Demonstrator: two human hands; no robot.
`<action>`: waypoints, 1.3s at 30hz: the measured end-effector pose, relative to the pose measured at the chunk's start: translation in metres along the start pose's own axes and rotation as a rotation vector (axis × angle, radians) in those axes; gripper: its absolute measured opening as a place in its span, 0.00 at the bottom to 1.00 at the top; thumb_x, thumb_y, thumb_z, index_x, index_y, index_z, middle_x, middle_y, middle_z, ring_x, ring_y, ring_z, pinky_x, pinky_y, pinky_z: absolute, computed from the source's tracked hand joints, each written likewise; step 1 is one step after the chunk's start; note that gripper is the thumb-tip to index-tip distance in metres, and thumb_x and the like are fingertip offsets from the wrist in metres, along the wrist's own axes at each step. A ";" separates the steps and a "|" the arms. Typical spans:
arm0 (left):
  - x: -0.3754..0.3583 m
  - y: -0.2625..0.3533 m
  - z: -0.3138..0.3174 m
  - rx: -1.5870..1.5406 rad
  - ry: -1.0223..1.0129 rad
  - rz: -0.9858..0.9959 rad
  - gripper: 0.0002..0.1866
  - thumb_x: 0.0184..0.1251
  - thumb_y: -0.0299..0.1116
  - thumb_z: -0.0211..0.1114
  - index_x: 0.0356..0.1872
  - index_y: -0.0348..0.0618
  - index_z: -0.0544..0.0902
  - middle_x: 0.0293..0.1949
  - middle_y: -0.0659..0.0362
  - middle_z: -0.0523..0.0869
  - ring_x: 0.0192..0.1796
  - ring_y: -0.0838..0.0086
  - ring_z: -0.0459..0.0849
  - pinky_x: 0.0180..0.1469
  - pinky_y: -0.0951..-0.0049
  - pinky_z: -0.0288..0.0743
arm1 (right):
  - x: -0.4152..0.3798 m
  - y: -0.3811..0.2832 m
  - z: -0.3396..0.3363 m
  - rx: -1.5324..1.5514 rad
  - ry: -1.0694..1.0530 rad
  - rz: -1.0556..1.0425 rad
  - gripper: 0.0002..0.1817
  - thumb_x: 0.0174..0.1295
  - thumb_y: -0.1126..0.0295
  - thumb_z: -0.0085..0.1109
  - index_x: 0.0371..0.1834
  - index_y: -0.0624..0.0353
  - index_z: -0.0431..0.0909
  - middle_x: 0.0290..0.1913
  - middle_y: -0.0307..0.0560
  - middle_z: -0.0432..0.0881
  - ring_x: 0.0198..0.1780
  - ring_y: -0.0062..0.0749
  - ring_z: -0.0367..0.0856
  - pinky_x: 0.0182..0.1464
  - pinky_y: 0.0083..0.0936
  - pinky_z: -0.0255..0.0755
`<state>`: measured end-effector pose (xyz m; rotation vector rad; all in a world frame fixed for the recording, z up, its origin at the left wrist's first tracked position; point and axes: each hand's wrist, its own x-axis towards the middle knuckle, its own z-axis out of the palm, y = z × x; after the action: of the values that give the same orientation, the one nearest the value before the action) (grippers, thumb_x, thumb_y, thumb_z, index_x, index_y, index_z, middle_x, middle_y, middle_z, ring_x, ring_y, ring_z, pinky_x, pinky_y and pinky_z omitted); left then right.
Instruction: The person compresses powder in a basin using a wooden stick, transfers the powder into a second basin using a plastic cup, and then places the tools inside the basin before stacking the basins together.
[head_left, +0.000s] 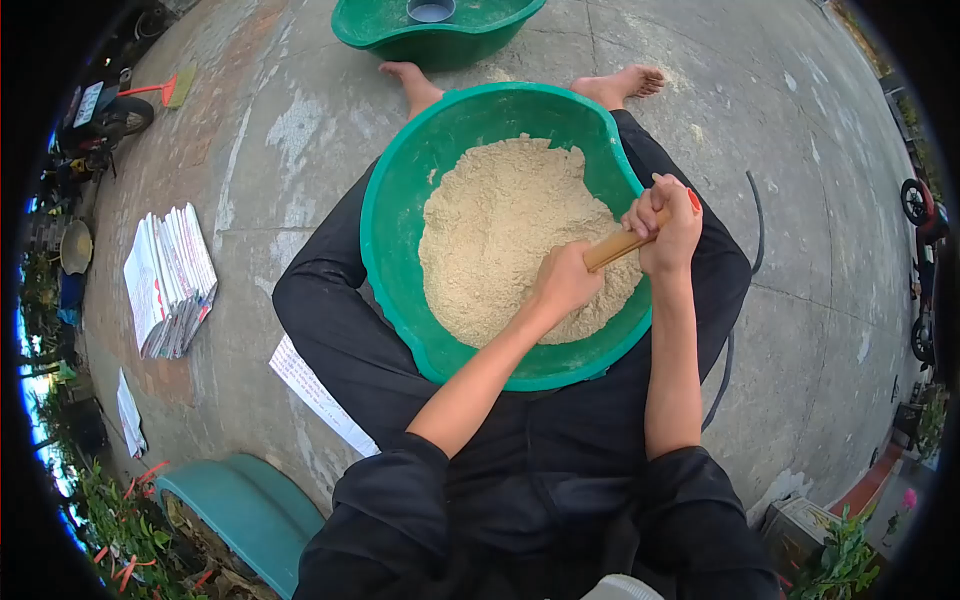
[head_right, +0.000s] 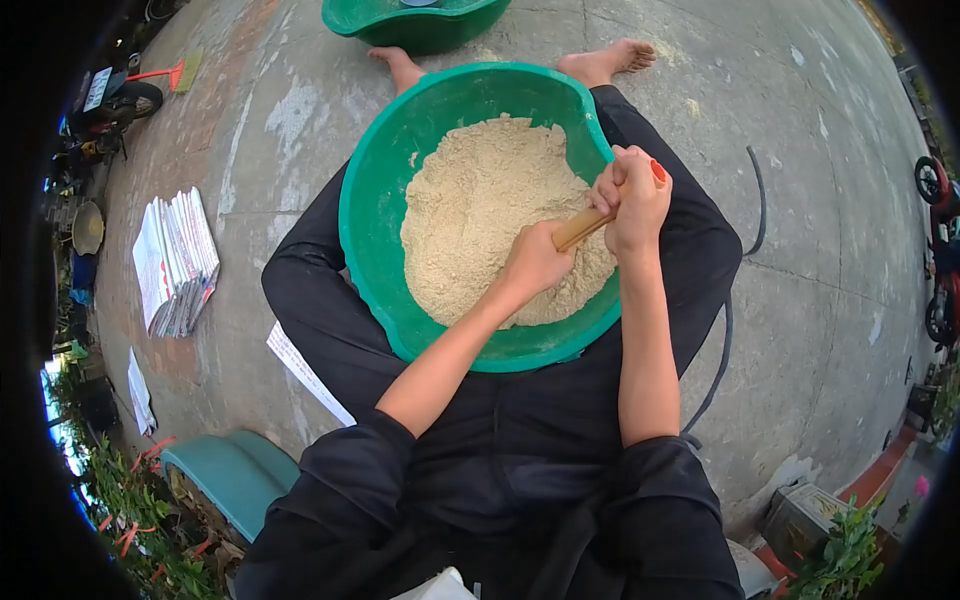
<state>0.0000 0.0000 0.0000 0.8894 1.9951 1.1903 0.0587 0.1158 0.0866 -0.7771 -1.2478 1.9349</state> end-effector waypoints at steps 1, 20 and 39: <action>-0.006 0.004 0.002 0.077 -0.057 0.024 0.10 0.52 0.30 0.67 0.36 0.38 0.84 0.29 0.42 0.86 0.35 0.43 0.85 0.38 0.49 0.79 | -0.011 -0.007 -0.007 0.118 0.067 0.019 0.16 0.64 0.66 0.50 0.19 0.52 0.60 0.12 0.36 0.59 0.14 0.23 0.58 0.25 0.27 0.63; 0.018 -0.023 0.002 0.319 -0.062 0.355 0.12 0.57 0.32 0.69 0.25 0.39 0.74 0.24 0.45 0.82 0.30 0.47 0.83 0.32 0.52 0.74 | -0.068 0.027 -0.045 0.140 -0.011 -0.274 0.08 0.65 0.73 0.45 0.27 0.57 0.62 0.21 0.42 0.67 0.26 0.30 0.70 0.49 0.39 0.71; -0.005 -0.018 0.020 0.187 -0.103 0.352 0.08 0.50 0.31 0.70 0.25 0.40 0.79 0.25 0.45 0.84 0.33 0.47 0.86 0.33 0.52 0.78 | -0.082 0.012 -0.044 0.020 -0.038 -0.348 0.12 0.70 0.68 0.45 0.27 0.53 0.59 0.18 0.37 0.61 0.23 0.24 0.62 0.41 0.30 0.67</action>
<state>0.0149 -0.0009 -0.0234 1.4135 1.9400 1.1254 0.1377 0.0679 0.0691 -0.4769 -1.2882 1.6820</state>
